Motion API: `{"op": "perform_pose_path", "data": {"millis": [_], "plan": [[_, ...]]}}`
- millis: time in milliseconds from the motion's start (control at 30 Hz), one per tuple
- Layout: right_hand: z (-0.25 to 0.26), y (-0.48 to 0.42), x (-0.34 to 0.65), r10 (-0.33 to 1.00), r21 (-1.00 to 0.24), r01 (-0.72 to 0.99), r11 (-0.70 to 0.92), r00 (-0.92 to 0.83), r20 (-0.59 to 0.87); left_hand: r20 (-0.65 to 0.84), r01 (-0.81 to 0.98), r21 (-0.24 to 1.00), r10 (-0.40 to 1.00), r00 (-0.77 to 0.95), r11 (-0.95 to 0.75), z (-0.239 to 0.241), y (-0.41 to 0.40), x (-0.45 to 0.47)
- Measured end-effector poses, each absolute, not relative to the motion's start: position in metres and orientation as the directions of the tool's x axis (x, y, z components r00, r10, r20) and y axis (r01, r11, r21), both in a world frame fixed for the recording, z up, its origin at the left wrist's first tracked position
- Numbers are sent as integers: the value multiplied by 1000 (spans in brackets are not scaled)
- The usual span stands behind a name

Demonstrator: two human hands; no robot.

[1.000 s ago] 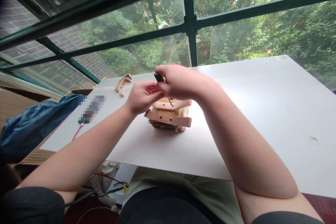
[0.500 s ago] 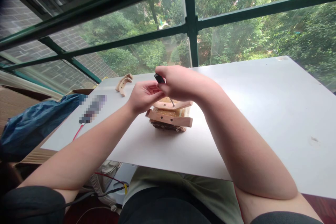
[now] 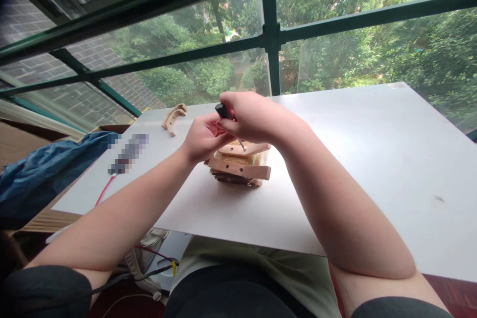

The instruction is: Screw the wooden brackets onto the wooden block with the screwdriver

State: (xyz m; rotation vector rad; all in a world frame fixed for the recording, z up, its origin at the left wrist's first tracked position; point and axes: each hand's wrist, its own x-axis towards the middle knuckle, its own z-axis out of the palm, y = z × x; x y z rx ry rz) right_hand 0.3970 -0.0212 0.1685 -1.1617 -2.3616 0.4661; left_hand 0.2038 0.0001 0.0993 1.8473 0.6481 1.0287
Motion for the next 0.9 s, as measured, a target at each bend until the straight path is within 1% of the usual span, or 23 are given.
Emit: {"op": "perform_pose_path", "data": {"millis": [133, 233, 367, 467, 700, 900], "plan": [[167, -21, 395, 800, -440, 670, 598, -539, 266, 422, 75, 857, 777, 467, -510, 101, 2, 202], [167, -21, 397, 782, -418, 662, 622, -546, 300, 430, 105, 840, 771, 470, -532, 104, 2, 201], [170, -25, 401, 740, -471, 577, 667, -581, 337, 369, 136, 866, 797, 479, -482, 105, 1, 198], [173, -26, 403, 720, -484, 545, 685, -607, 336, 358, 125, 874, 797, 486, -469, 104, 0, 198], [172, -24, 402, 744, -438, 604, 666, -576, 338, 349, 172, 843, 762, 545, -510, 107, -7, 198], [168, -20, 399, 774, -432, 643, 633, -539, 332, 340, 195, 851, 795, 503, -487, 104, -3, 198]]}}
